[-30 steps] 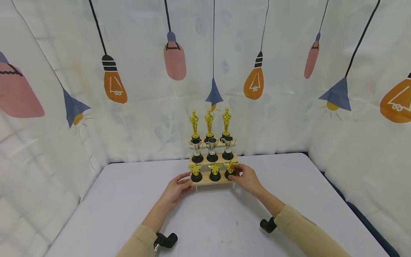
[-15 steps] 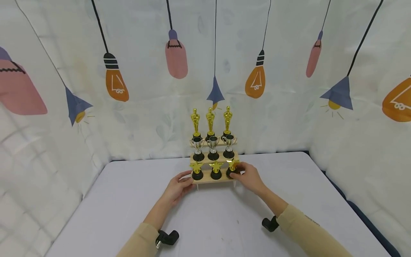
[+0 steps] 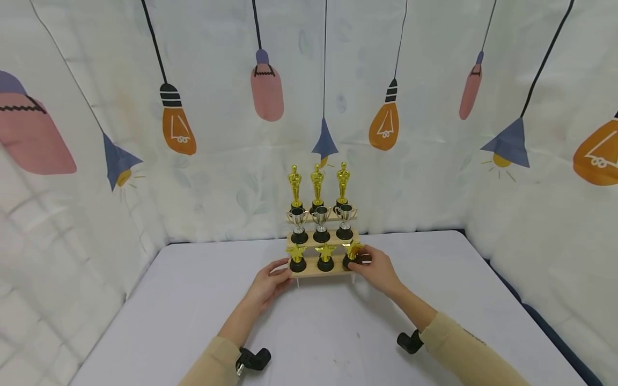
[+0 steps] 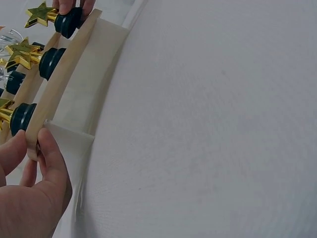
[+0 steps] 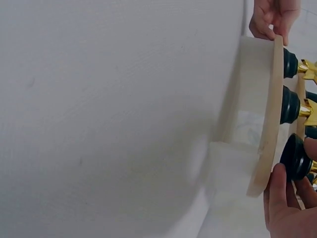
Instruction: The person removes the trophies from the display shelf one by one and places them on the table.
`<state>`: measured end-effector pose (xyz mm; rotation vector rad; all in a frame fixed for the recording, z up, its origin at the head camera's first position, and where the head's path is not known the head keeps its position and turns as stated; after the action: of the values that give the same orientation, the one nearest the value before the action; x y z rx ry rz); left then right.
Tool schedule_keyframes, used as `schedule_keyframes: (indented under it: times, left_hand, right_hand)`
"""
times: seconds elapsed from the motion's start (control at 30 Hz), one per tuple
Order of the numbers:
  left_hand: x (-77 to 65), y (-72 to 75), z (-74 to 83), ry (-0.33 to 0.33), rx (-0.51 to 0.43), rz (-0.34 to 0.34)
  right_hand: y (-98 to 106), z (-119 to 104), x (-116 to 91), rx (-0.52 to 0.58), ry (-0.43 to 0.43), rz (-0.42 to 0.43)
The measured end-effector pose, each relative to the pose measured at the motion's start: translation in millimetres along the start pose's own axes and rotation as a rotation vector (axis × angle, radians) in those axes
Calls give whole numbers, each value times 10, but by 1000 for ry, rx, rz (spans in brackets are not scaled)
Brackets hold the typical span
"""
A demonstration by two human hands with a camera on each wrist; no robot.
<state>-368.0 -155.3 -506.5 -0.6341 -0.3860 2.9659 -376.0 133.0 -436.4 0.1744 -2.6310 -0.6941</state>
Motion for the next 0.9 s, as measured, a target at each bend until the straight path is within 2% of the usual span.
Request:
schedule_keyframes:
  times: [0.37,0.7,0.9]
  left_hand:
    - [17,7,-23,8,-7,5]
    - [14,-9,-9,1,-26,-17]
    - [6,-1,-1,2,-22,1]
  right_hand:
    - [-31,-2,21,12,26,5]
    - [-68,-34,-19,33,-14,-28]
    - [-77,-72,-47,25,-24,-31]
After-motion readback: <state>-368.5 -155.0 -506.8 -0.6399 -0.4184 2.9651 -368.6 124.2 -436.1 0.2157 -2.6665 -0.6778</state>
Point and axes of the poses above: each hand's wrist, its own x-axis towards the middle knuckle, its own y-axis out of the back of the hand, z = x × y, the point moved 9 cm from there along x, towards the middle knuckle, and after that the axes turned 13 degrees about y, right-handed, at the moved point
